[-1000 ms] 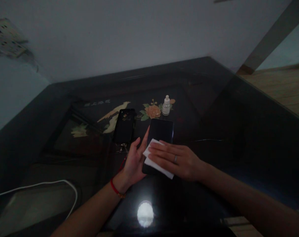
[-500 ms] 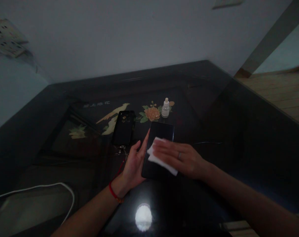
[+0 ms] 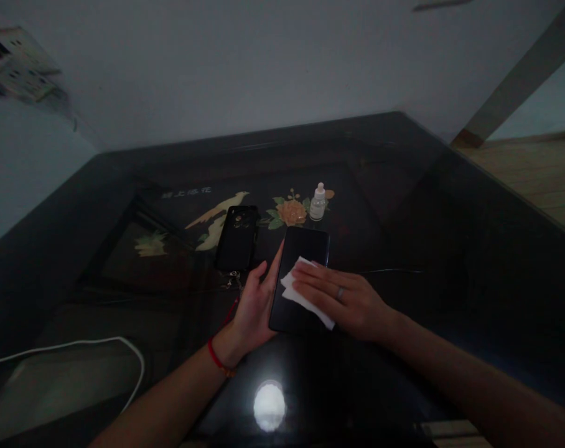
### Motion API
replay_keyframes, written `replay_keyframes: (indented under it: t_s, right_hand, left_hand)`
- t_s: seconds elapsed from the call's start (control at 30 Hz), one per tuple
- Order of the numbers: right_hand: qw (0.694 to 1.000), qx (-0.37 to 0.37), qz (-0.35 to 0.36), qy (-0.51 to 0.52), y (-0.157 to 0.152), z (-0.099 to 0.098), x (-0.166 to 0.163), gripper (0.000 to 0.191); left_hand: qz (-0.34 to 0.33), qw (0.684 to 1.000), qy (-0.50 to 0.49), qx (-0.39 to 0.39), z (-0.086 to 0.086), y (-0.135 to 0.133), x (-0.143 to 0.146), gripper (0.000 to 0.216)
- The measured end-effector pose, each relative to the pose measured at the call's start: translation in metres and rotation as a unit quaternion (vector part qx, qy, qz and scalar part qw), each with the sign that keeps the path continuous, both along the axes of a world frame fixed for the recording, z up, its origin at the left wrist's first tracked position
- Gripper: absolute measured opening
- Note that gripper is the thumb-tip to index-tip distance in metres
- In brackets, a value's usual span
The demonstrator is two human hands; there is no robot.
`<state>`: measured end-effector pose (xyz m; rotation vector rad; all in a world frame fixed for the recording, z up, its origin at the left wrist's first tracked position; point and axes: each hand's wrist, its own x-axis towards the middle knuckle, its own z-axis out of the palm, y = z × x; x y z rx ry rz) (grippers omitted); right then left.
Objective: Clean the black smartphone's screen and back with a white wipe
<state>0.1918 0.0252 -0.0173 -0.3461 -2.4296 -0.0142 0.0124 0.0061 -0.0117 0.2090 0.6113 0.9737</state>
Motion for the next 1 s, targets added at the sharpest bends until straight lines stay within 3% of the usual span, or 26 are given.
replay_keyframes:
  t_s: [0.2, 0.37, 0.57, 0.73, 0.9, 0.93, 1.0]
  right_hand:
    - [0.992, 0.010, 0.100, -0.071, -0.009, 0.000, -0.008, 0.033]
    - [0.998, 0.014, -0.018, -0.055, -0.004, 0.003, -0.004, 0.033]
    - [0.996, 0.020, 0.050, -0.068, -0.001, 0.004, -0.001, 0.031]
    - [0.997, 0.008, -0.067, -0.042, 0.006, 0.005, 0.005, 0.034]
    - [0.993, 0.019, 0.085, -0.083, -0.001, 0.006, 0.001, 0.030]
    - [0.992, 0.015, 0.092, -0.085, 0.001, 0.006, 0.002, 0.030]
    - [0.997, 0.003, 0.039, -0.070, 0.008, 0.006, 0.009, 0.031]
  left_hand:
    - [0.000, 1.000, -0.013, -0.007, 0.003, 0.002, 0.001, 0.055]
    - [0.014, 1.000, -0.011, 0.002, 0.002, 0.003, -0.002, 0.056]
    - [-0.003, 1.000, -0.010, 0.001, 0.001, 0.004, -0.002, 0.057]
    - [0.017, 1.000, -0.013, 0.020, 0.000, 0.004, -0.002, 0.056]
    - [-0.028, 0.998, -0.028, 0.038, -0.005, 0.004, -0.006, 0.056]
    - [-0.027, 0.998, -0.029, 0.044, -0.006, 0.003, -0.006, 0.057]
    - [-0.015, 0.998, -0.029, 0.047, -0.006, 0.003, -0.007, 0.057]
